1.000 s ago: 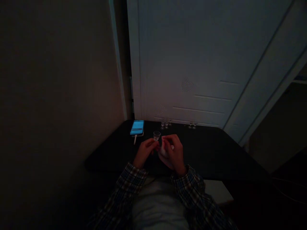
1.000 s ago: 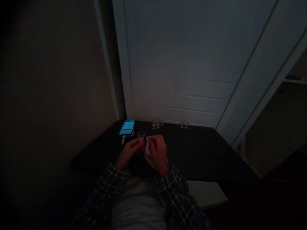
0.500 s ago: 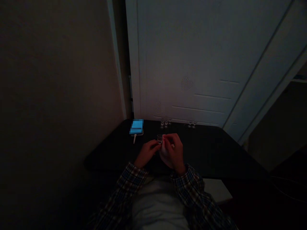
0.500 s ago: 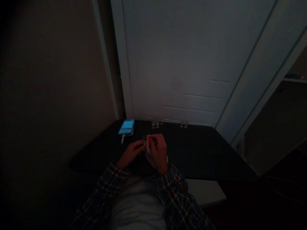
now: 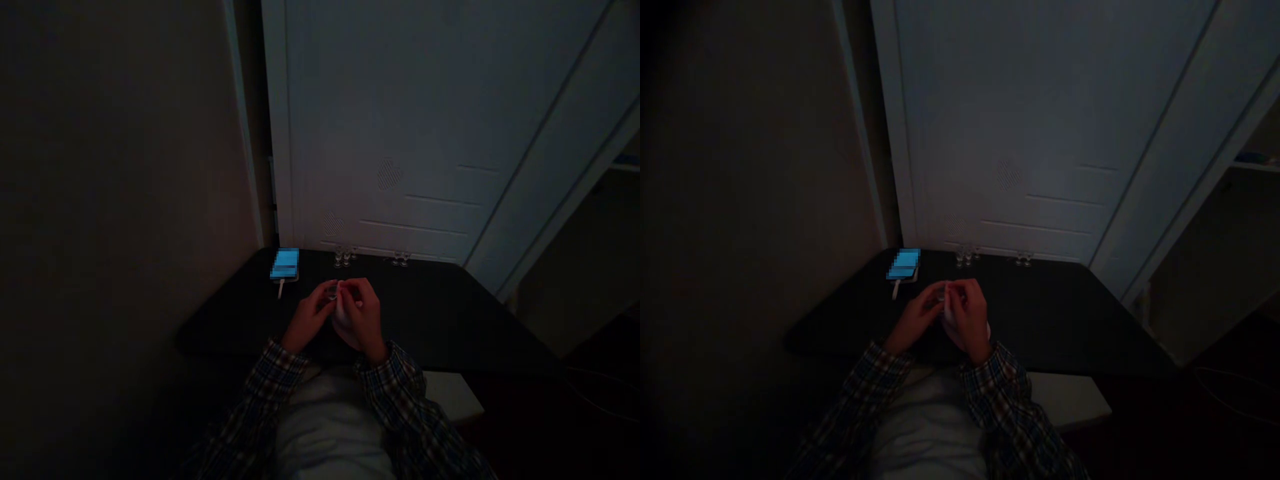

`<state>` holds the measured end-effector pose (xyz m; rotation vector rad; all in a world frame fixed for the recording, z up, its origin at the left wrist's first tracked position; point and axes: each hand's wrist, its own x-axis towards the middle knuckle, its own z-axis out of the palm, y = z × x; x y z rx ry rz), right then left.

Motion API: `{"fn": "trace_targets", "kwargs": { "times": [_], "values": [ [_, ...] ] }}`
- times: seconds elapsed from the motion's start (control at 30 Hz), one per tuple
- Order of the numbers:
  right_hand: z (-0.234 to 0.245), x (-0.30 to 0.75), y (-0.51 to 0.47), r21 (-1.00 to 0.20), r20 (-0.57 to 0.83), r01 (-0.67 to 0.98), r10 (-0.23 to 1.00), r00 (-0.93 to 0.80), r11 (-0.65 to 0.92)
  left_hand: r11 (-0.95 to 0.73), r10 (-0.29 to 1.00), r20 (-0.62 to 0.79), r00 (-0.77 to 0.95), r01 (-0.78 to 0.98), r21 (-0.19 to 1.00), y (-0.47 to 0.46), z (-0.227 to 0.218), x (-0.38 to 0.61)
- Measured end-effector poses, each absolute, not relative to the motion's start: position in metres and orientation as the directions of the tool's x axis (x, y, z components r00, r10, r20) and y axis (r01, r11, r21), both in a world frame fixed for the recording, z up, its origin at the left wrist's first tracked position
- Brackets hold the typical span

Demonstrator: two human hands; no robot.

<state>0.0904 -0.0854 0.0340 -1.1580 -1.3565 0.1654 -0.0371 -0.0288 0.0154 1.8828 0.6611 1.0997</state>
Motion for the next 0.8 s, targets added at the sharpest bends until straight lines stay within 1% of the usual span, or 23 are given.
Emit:
{"fn": "trace_targets", "kwargs": {
  "times": [0.13, 0.27, 0.37, 0.5, 0.7, 0.8],
  "values": [
    [0.032, 0.091, -0.083, -0.715, 0.663, 0.512, 0.696, 0.277, 0.477, -0.508, 0.773, 0.434, 0.463, 0.041, 0.860, -0.031, 0.020, -0.038],
    [0.030, 0.091, -0.081, -0.712, 0.664, 0.521, 0.691, 0.286, 0.470, -0.561, 0.756, 0.493, 0.431, 0.037, 0.827, -0.028, 0.019, -0.037],
    [0.030, 0.092, -0.081, -0.711, 0.663, 0.529, 0.691, 0.286, 0.463, -0.612, 0.743, 0.533, 0.405, 0.088, 0.786, -0.023, 0.015, -0.037],
    [0.030, 0.091, -0.081, -0.704, 0.668, 0.528, 0.695, 0.266, 0.475, -0.600, 0.764, 0.523, 0.377, 0.119, 0.791, -0.019, 0.010, -0.037],
    [0.028, 0.091, -0.080, -0.685, 0.669, 0.534, 0.717, 0.195, 0.495, -0.490, 0.819, 0.455, 0.350, 0.013, 0.872, -0.023, 0.013, -0.039],
    [0.028, 0.091, -0.081, -0.681, 0.669, 0.536, 0.722, 0.178, 0.499, -0.482, 0.815, 0.468, 0.340, -0.048, 0.875, -0.025, 0.016, -0.038]
  ]
}}
